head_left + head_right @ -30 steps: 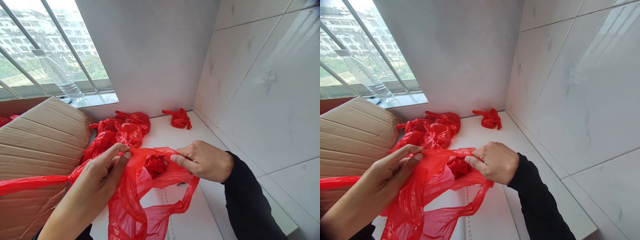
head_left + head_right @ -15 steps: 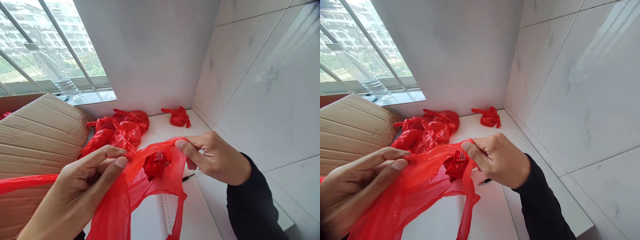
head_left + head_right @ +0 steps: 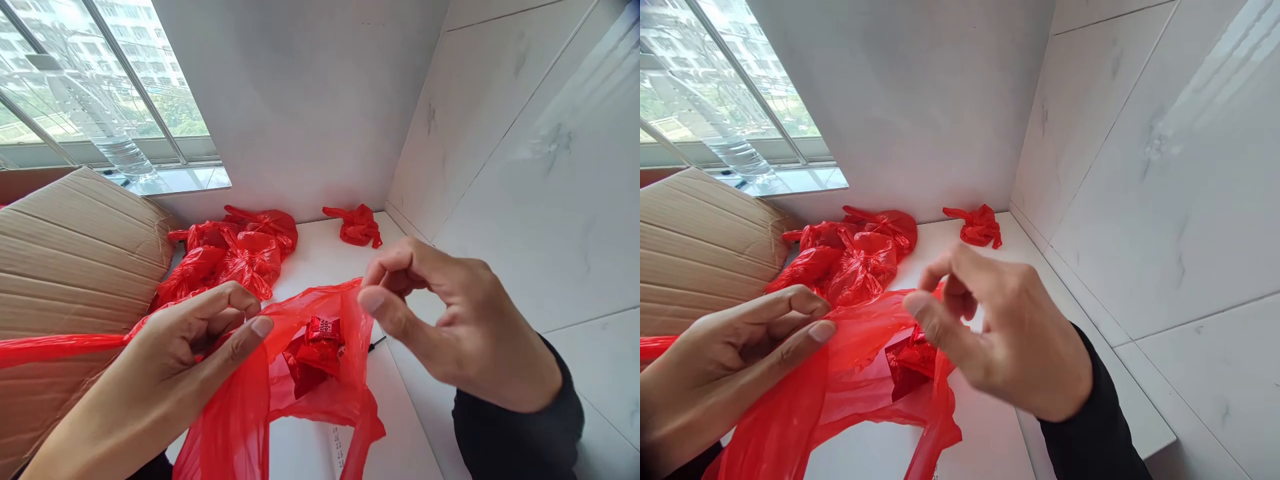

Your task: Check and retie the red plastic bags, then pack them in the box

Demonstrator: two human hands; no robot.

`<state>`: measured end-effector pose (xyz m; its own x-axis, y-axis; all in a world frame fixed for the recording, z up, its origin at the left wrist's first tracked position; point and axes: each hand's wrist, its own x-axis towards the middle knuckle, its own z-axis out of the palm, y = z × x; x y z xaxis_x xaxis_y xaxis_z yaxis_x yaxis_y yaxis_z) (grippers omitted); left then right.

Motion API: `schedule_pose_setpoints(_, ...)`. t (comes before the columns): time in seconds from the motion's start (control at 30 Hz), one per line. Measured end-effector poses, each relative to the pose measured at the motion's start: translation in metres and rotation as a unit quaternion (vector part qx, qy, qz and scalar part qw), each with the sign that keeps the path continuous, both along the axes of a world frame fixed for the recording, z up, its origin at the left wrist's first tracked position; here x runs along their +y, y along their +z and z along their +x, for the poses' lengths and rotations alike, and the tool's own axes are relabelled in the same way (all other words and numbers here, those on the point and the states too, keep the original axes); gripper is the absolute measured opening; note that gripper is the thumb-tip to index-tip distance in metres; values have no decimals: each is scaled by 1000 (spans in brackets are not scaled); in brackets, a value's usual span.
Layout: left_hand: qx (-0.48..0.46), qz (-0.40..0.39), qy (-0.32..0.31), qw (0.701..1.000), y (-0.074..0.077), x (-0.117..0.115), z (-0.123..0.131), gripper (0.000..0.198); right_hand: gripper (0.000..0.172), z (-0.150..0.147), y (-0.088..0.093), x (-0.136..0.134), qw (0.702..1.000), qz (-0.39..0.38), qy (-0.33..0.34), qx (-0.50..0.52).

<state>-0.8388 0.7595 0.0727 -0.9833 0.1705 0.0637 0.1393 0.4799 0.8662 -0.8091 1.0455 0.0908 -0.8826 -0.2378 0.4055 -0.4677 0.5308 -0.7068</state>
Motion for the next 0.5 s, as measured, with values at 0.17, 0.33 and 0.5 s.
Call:
schedule_pose_setpoints(0.17,-19,-81,-72,994,0,-2,0,13,17,-7,-28,-39,944,177,273,-57)
schedule_pose_setpoints(0.33,-61,-108,-61,990,1,-7,0,19,23,-35,-66,-63,895,359,201,-174)
schedule_pose_setpoints(0.5,-39,-122,-79,989,0,-8,-1,21,10,-45,-77,-67,901,362,194,-137)
